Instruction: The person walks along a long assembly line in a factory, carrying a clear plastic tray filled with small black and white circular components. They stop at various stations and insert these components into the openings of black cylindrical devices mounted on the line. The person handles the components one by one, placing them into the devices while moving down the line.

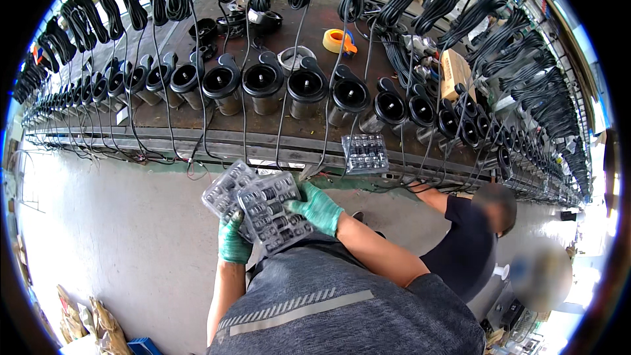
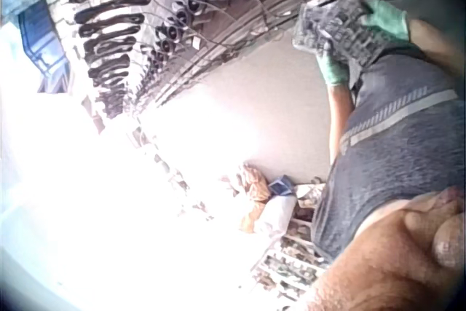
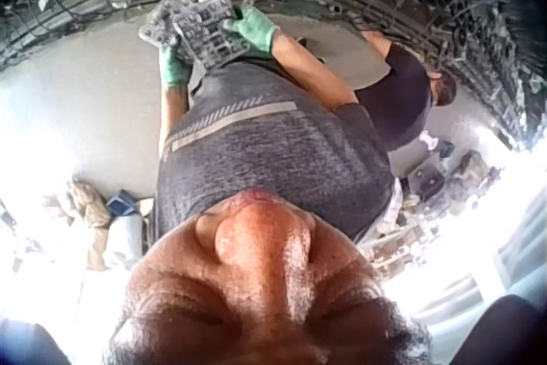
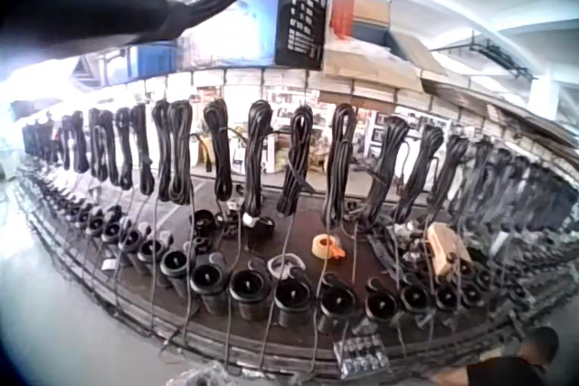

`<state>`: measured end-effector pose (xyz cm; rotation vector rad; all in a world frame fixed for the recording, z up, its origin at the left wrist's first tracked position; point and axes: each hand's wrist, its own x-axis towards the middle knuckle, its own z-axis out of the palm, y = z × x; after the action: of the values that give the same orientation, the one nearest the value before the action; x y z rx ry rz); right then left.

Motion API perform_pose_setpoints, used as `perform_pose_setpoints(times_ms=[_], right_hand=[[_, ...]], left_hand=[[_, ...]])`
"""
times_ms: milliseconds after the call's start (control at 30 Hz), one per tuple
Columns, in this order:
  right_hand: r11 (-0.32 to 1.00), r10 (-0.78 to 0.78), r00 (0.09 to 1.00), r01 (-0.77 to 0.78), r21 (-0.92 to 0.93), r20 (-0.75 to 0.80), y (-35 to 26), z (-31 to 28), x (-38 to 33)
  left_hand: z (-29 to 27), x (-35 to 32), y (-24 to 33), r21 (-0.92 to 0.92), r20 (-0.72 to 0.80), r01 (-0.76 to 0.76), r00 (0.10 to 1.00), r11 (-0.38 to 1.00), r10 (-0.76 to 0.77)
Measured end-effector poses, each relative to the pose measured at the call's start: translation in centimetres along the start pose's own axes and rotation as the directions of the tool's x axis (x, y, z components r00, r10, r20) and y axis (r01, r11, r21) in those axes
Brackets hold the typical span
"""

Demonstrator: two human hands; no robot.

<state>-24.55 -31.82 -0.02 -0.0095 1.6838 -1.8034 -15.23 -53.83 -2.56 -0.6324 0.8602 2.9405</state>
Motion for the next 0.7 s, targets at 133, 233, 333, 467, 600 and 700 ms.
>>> perform_pose_setpoints(times_ms=[133, 233, 333, 467, 600, 700], right_hand=[[0.929, 0.015, 0.995, -0.049, 0.367, 0.096, -1.7, -0.7, 1.4], [0.79, 0.061, 0.993, -0.113, 0.603, 0.106, -2.4, -2.7, 2.9], [0.535, -0.038, 0.964, -0.202, 0.82, 0.263, -3.9, -3.4, 5.5], [0.78, -0.173, 0.983, 0.103, 0.617, 0.055, -7.7, -1.6, 12.1], [0.853, -0.522, 0.813, 0.5, -0.148, -0.26, -3.4, -2.7, 23.9], [0.902, -0.422, 0.863, 0.372, -0.218, -0.277, -4.3, -1.4, 24.3]], left_hand=[[-2.0, -0.4, 3.1, -0.009, -0.145, -0.108, 0.984, 0.994, 0.106], [-3.6, -1.7, 5.8, -0.004, -0.175, -0.177, 0.969, 0.984, 0.174], [-6.1, -2.6, 7.5, 0.005, -0.26, -0.189, 0.948, 0.982, 0.184], [-6.5, -2.5, 9.2, -0.051, -0.38, -0.174, 0.914, 0.983, 0.142], [-6.8, -1.3, 9.8, -0.088, -0.426, -0.18, 0.896, 0.98, 0.127], [-7.8, -1.6, 10.3, -0.043, -0.472, -0.244, 0.86, 0.969, 0.195]])
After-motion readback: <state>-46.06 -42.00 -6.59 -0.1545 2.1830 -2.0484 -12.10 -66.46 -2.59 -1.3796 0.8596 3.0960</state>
